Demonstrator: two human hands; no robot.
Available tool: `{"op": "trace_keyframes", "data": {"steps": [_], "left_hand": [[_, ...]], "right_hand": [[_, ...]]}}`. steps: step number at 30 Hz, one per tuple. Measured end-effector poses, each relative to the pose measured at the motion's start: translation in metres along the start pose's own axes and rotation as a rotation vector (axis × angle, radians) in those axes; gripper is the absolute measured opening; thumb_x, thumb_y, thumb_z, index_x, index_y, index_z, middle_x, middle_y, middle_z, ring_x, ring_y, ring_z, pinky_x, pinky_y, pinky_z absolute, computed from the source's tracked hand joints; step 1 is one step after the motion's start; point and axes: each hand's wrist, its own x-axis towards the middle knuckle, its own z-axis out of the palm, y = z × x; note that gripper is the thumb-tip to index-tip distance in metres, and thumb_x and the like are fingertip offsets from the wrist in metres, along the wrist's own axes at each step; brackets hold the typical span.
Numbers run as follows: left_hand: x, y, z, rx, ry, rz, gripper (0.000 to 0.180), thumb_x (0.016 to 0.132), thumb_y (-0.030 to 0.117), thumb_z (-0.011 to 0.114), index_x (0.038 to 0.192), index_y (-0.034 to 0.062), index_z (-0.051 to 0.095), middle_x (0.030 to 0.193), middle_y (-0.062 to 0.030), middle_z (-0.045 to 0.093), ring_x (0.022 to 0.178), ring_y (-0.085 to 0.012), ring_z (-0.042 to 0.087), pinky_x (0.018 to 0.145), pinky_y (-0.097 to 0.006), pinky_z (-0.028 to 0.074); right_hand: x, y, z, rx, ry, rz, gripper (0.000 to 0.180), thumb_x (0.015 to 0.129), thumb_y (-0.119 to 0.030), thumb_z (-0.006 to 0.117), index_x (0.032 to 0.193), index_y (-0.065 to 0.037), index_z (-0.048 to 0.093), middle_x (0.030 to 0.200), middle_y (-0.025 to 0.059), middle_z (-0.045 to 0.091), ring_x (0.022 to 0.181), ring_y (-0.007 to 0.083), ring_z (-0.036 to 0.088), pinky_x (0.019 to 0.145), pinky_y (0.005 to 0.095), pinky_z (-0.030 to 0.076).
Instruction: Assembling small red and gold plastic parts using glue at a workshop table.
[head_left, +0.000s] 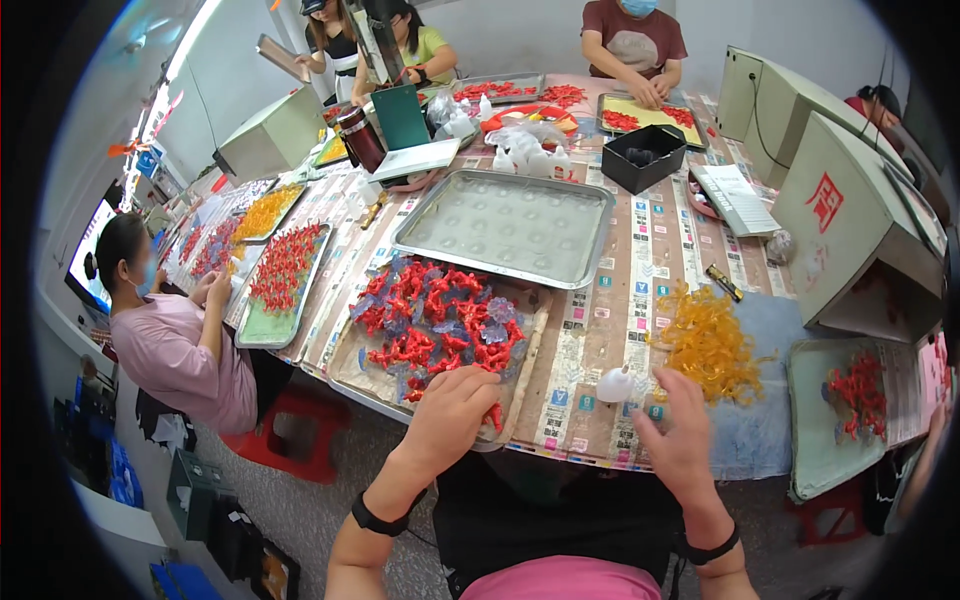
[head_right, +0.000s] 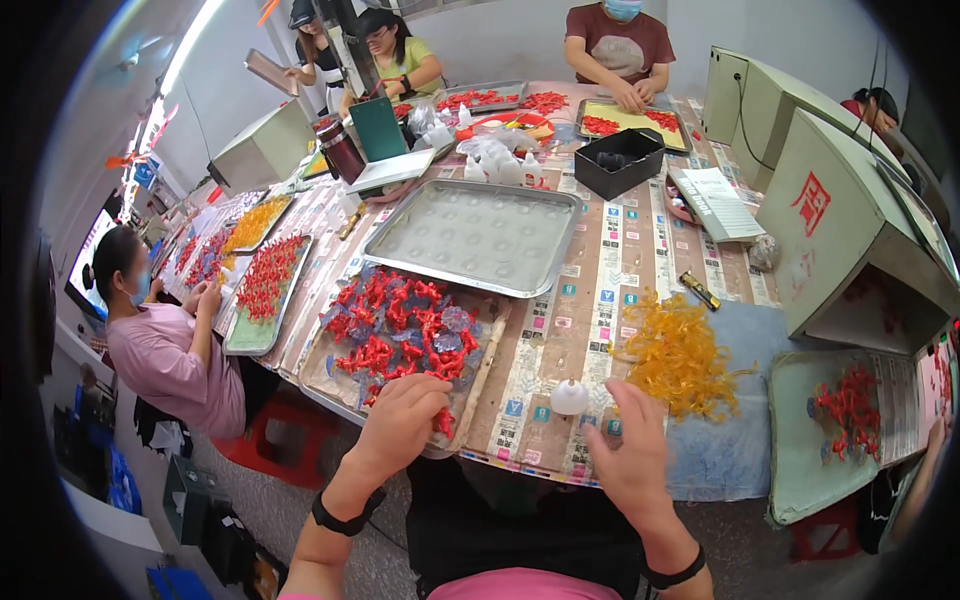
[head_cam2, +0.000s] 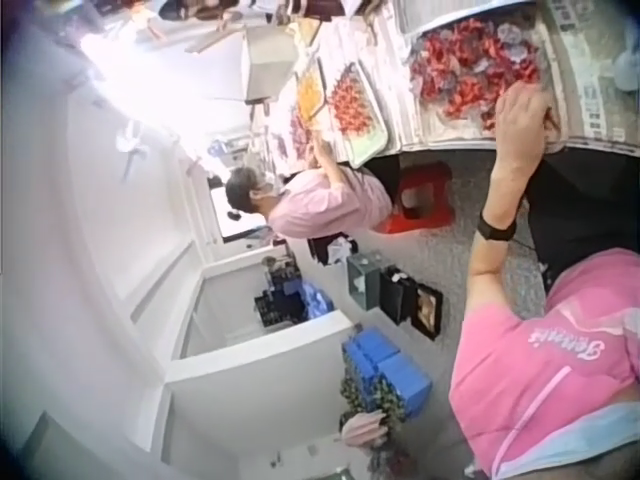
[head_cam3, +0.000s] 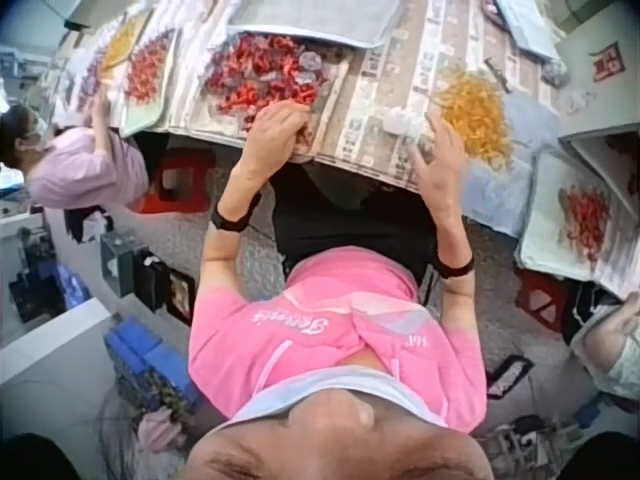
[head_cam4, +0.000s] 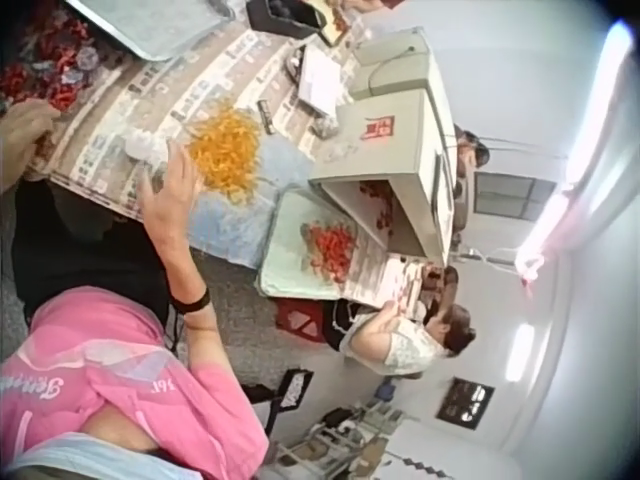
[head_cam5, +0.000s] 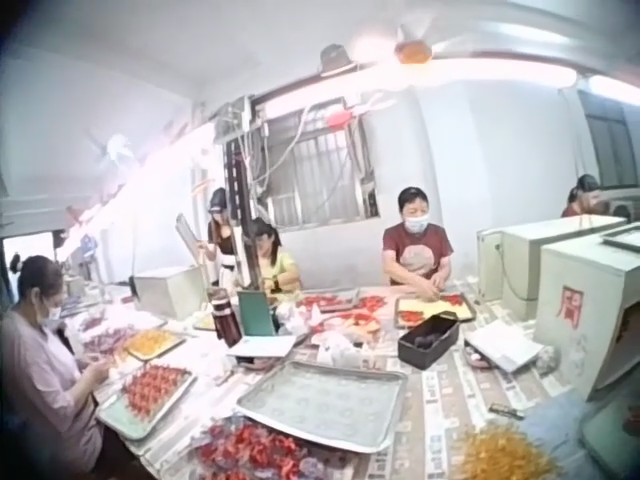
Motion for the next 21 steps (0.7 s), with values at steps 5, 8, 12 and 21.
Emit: {"op": "trace_keyframes", "data": {"steps": [5,8,12,21], "left_hand": [[-0.012,0.010,0.004,-0.260,0.192,-0.120,0.033,0.067,-0.005,0.068,0.098,0.0031,0.060,0.101,-0.0125,0.063,0.093,-0.0306,0.061,0.076,-0.037,0.050],[-0.018,0.025,0.016,-0.684,0.320,-0.295,0.025,0.078,-0.004,0.068,0.100,0.0039,0.060,0.103,-0.0118,0.064,0.082,-0.0178,0.063,0.068,-0.029,0.052],[-0.024,0.060,0.029,-1.681,0.262,-0.823,0.016,0.087,-0.002,0.063,0.099,0.0047,0.055,0.106,-0.0133,0.063,0.057,-0.0133,0.058,0.054,-0.025,0.051],[-0.024,0.096,0.047,-2.059,0.025,-0.912,0.044,0.090,0.001,0.058,0.131,0.0003,0.045,0.127,-0.0115,0.053,0.099,-0.0182,0.062,0.089,-0.032,0.053]], "right_hand": [[0.012,0.004,0.024,0.031,-0.014,-0.029,0.051,0.070,-0.005,0.071,0.118,-0.001,0.054,0.111,0.0165,0.058,0.103,0.0346,0.053,0.092,0.0415,0.040],[0.015,0.011,0.034,0.028,-0.076,-0.028,0.050,0.070,-0.007,0.072,0.116,-0.002,0.055,0.107,0.0154,0.059,0.099,0.0344,0.054,0.088,0.0413,0.041],[0.012,0.010,0.032,0.080,-0.090,-0.073,0.047,0.071,-0.005,0.070,0.115,-0.003,0.055,0.103,0.0163,0.059,0.096,0.0340,0.055,0.085,0.0394,0.042],[-0.041,-0.006,-0.016,0.882,-0.223,0.378,0.041,0.082,-0.006,0.059,0.120,0.006,0.047,0.108,0.0102,0.046,0.085,0.0172,0.061,0.075,0.0289,0.053]]}}
